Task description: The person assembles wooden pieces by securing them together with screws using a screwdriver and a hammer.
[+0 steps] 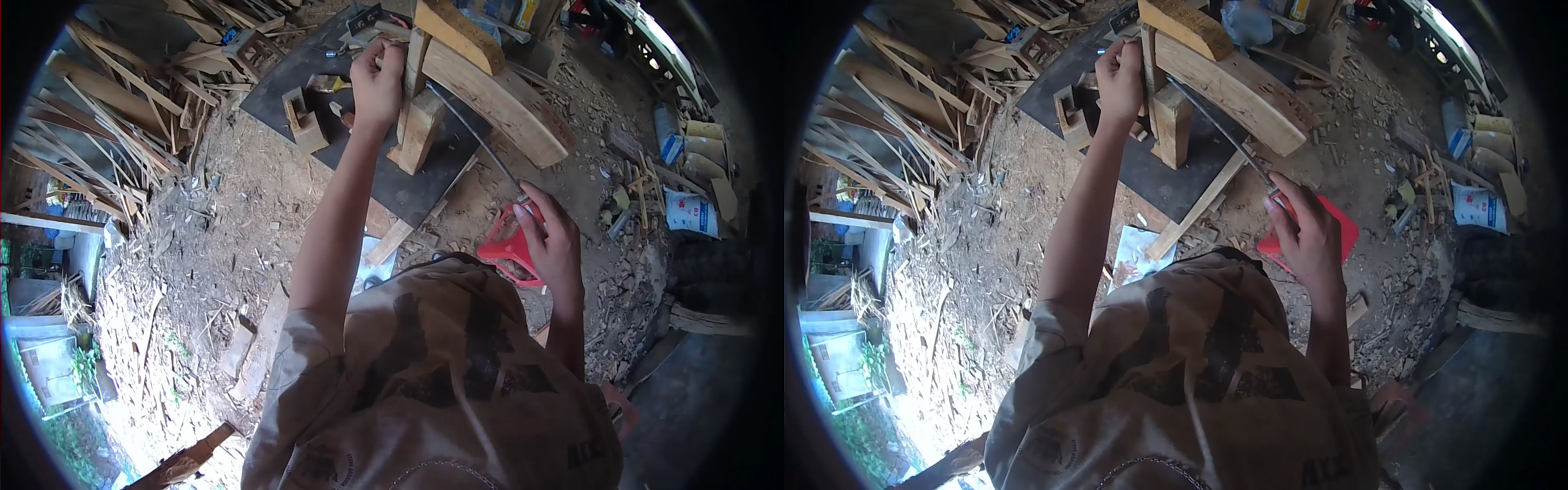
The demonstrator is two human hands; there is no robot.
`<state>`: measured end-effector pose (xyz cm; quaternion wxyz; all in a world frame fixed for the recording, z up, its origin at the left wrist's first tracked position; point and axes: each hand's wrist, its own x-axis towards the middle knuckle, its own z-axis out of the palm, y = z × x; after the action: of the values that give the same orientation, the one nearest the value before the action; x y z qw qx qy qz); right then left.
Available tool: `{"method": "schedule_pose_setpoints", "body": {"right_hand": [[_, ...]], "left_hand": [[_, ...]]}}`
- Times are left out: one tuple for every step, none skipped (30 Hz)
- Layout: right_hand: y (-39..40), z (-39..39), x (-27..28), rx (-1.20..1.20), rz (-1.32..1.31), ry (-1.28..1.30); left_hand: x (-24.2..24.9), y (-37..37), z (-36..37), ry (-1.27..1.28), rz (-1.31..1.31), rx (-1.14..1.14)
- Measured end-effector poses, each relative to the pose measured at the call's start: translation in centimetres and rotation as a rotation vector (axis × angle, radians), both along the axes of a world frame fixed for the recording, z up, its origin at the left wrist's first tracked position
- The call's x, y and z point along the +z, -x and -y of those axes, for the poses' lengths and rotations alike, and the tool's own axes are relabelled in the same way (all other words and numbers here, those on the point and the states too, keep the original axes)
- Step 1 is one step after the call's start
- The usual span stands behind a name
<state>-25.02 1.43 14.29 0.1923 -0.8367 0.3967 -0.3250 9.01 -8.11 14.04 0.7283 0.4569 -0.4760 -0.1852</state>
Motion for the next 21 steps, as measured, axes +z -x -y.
{"method": "schedule_pose_setpoints", "body": {"right_hand": [[0.0, 0.1, 0.0, 0.007, -0.001, -0.002], [0.1, 0.3, 0.0, 0.015, -0.004, -0.005], [0.1, 0.3, -0.1, 0.024, -0.006, -0.008], [0.3, 0.4, -0.2, 0.029, -0.001, -0.009], [0.3, 0.5, -0.3, 0.035, 0.004, -0.010], [0.4, 0.7, -0.3, 0.041, 0.010, -0.011], [0.5, 0.8, -0.3, 0.039, 0.001, -0.016], [0.6, 0.9, -0.3, 0.037, -0.008, -0.022], [0.7, 0.9, -0.3, 0.035, -0.018, -0.028], [0.7, 0.9, -0.2, 0.038, -0.018, -0.037], [0.6, 0.9, -0.1, 0.040, -0.017, -0.045], [0.7, 0.9, -0.1, 0.040, -0.016, -0.055], [0.7, 1.0, -0.3, 0.048, -0.008, -0.048], [0.7, 1.1, -0.7, 0.053, 0.001, -0.041], [0.8, 1.2, -0.9, 0.058, 0.009, -0.033], [0.9, 1.2, -0.9, 0.056, 0.007, -0.037], [0.9, 1.2, -0.9, 0.055, 0.006, -0.041], [0.9, 1.1, -0.9, 0.053, 0.006, -0.045], [0.9, 1.1, -1.0, 0.051, 0.007, -0.048], [0.9, 1.1, -1.1, 0.046, 0.009, -0.051], [0.9, 1.2, -1.1, 0.042, 0.012, -0.051]], "left_hand": [[-0.1, 0.0, 0.1, 0.000, 0.008, 0.011], [-0.2, -0.1, 0.3, -0.001, 0.016, 0.022], [-0.2, -0.1, 0.2, -0.003, 0.023, 0.033], [-0.2, 0.1, 0.1, -0.004, 0.015, 0.031], [-0.1, 0.2, 0.0, -0.005, 0.008, 0.029], [0.0, 0.2, 0.0, -0.004, 0.001, 0.028], [-0.1, 0.1, 0.0, -0.005, 0.004, 0.027], [-0.2, 0.1, 0.0, -0.005, 0.006, 0.026], [-0.3, 0.0, 0.0, -0.007, 0.006, 0.025], [-0.4, 0.0, 0.1, -0.014, -0.003, 0.019], [-0.4, -0.1, 0.1, -0.021, -0.012, 0.011], [-0.5, 0.0, 0.1, -0.030, -0.021, 0.002], [-0.5, 0.0, 0.1, -0.015, -0.009, 0.015], [-0.4, 0.0, 0.1, -0.001, 0.004, 0.025], [-0.5, 0.0, 0.2, 0.014, 0.016, 0.034], [-0.6, 0.1, 0.3, 0.026, 0.018, 0.042], [-0.6, 0.1, 0.5, 0.038, 0.021, 0.050], [-0.6, 0.2, 0.5, 0.049, 0.026, 0.058], [-0.6, 0.2, 0.5, 0.042, 0.014, 0.051], [-0.6, 0.3, 0.5, 0.036, 0.003, 0.044], [-0.6, 0.2, 0.6, 0.031, -0.006, 0.036]]}}
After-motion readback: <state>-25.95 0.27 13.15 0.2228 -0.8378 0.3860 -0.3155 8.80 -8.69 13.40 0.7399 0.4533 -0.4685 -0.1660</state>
